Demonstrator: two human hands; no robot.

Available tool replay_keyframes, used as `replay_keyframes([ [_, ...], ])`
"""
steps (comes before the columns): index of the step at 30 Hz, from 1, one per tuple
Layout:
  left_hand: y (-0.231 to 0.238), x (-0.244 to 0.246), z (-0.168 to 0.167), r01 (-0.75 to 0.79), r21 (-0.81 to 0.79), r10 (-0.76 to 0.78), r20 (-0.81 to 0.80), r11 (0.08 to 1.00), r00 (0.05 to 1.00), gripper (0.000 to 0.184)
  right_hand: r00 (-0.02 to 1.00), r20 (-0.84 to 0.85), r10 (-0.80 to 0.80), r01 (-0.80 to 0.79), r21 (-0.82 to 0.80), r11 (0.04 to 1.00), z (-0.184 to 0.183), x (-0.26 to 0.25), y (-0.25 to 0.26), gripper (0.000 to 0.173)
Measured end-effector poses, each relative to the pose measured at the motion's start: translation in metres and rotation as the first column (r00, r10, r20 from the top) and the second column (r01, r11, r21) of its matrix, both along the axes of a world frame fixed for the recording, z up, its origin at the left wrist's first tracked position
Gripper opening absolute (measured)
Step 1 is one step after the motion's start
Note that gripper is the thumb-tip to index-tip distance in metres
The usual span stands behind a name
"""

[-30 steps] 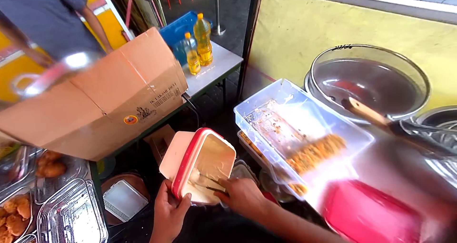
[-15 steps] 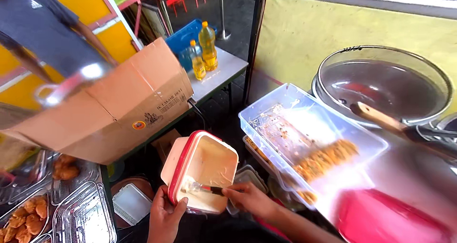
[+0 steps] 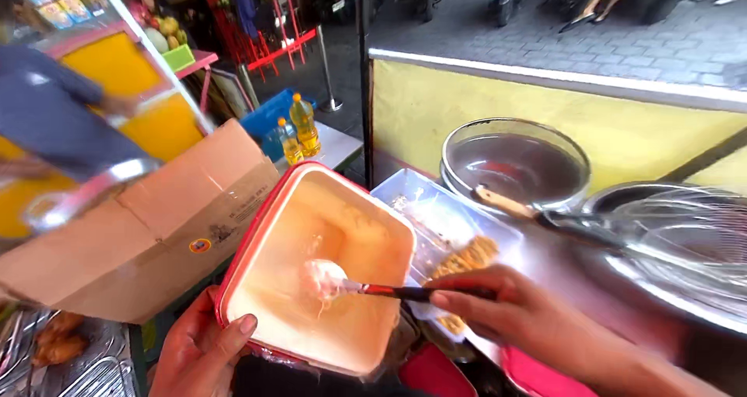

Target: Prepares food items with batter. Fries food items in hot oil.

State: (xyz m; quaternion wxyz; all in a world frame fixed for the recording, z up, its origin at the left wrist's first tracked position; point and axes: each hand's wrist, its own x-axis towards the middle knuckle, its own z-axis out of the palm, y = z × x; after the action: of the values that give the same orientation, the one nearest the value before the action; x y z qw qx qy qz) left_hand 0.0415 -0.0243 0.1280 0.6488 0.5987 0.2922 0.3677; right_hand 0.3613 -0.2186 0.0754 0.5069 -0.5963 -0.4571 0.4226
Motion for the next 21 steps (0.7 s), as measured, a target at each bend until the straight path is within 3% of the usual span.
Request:
replay_keyframes([
  [5,-0.035,0.079,0.016,0.175,-0.092,-0.158,0.169,0.98,0.973,0.032,0.976,-0.062,-0.21,0.209,-0.015,0.978,0.037,0.031,-0.076,0.029],
  [11,-0.101,0.174,0.013,0.381,-0.142,-0.352,0.191,0.914,0.916,0.03,0.86,-0.063,-0.506,0.508,0.012,0.861,0.054,0.056,-0.189,0.029],
  [17,-0.176,0.248,-0.014,0.532,-0.209,-0.512,0.148,0.82,0.846,0.024,0.666,-0.115,-0.737,0.745,0.064,0.664,0.067,0.067,-0.326,0.036],
  [21,-0.207,0.27,-0.036,0.593,-0.253,-0.571,0.16,0.765,0.805,0.021,0.477,-0.082,-0.875,0.878,0.095,0.47,0.062,0.065,-0.42,0.039],
])
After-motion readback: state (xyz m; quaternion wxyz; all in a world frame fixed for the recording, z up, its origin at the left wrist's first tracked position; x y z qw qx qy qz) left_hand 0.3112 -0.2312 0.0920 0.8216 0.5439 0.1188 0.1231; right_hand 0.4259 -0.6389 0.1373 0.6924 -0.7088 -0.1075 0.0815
